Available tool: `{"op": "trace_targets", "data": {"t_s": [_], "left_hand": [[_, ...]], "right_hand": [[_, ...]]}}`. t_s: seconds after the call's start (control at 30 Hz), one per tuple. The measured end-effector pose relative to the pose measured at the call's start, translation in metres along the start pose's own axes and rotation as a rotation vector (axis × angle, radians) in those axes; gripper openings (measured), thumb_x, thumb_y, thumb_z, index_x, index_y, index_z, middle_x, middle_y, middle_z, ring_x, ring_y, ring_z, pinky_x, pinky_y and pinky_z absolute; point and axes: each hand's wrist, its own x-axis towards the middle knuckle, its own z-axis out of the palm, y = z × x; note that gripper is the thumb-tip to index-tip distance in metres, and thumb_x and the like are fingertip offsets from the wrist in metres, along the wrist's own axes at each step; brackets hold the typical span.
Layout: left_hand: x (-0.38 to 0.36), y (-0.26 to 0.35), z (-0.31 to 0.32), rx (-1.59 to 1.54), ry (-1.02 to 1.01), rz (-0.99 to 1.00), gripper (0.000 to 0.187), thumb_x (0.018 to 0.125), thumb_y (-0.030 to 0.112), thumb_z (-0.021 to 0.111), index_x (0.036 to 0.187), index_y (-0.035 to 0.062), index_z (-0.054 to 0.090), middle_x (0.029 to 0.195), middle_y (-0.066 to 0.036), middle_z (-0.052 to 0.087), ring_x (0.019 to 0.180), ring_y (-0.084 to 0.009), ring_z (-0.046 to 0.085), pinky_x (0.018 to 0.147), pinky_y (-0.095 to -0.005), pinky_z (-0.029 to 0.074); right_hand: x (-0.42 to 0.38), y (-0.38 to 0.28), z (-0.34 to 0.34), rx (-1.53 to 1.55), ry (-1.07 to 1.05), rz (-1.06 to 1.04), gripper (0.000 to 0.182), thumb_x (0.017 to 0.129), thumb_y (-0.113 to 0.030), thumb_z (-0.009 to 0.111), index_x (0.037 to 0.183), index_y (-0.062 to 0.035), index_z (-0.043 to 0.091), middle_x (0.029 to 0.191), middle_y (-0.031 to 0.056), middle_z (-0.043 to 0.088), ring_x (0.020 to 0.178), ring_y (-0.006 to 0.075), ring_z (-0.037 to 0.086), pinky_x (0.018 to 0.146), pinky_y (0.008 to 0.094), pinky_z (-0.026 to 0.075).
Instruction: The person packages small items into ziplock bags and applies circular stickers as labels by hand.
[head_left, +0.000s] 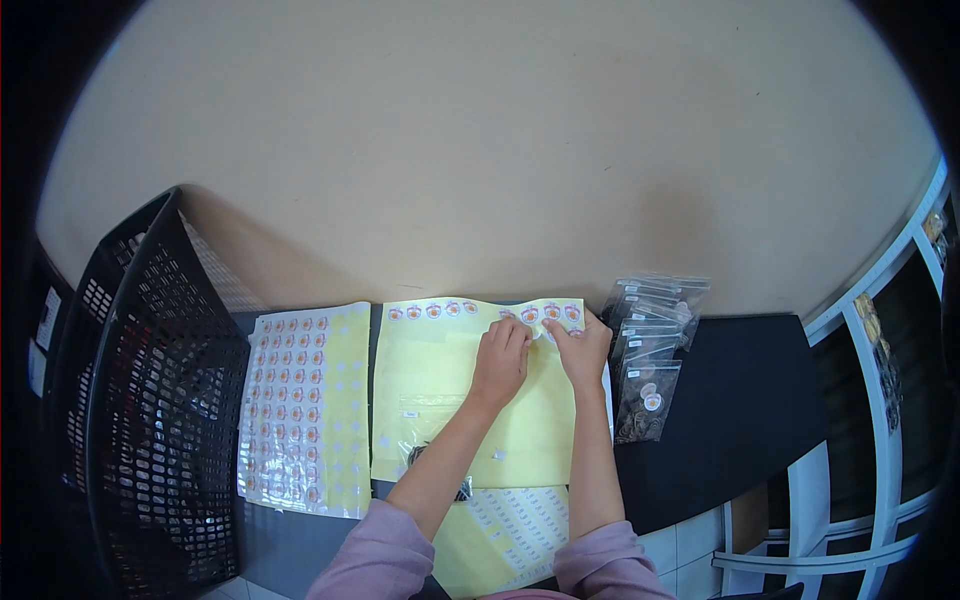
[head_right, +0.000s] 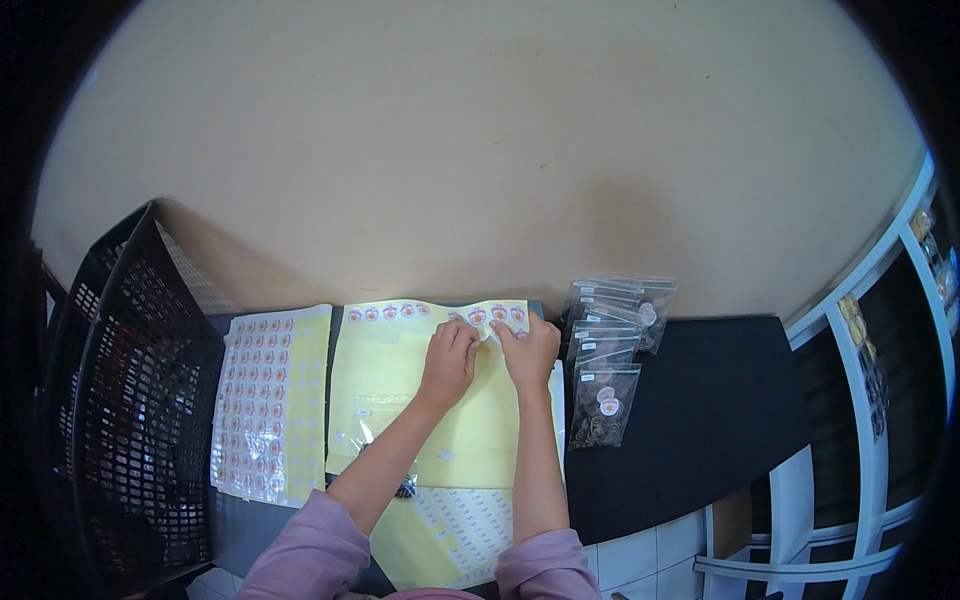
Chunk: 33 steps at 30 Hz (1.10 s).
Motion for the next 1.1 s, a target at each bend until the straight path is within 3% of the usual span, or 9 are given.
{"op": "trace_targets", "data": {"t_s": [0.43,0.7,1.1], "left_hand": [[-0.0016,0.0026,-0.0006,0.023,-0.034,0.014,0.009,0.073,-0.001,0.049,0.082,0.0006,0.046,0.081,-0.011,0.045,0.078,-0.029,0.044,0.076,-0.0382,0.037],[-0.0016,0.0052,-0.0038,0.037,-0.072,0.022,0.008,0.074,0.001,0.049,0.081,0.0014,0.046,0.082,-0.009,0.045,0.079,-0.0267,0.043,0.069,-0.0362,0.034],[-0.0014,0.0067,-0.0061,0.03,-0.069,0.039,0.009,0.073,0.001,0.048,0.082,0.002,0.046,0.082,-0.01,0.045,0.079,-0.0265,0.043,0.069,-0.0358,0.034]], "right_hand": [[0.0006,0.0007,-0.0002,0.042,0.006,0.031,0.026,0.064,-0.007,0.069,0.087,0.0014,0.063,0.072,0.0086,0.065,0.062,0.0102,0.06,0.055,0.0238,0.046],[0.0011,0.0021,-0.0003,0.011,0.034,0.039,0.025,0.064,-0.007,0.069,0.086,0.0015,0.062,0.072,0.0084,0.064,0.062,0.0106,0.06,0.055,0.0241,0.046],[0.0001,-0.0012,-0.0001,0.041,0.047,0.062,0.025,0.064,-0.008,0.07,0.085,0.0018,0.062,0.071,0.0084,0.064,0.061,0.0104,0.059,0.055,0.0247,0.045]]}}
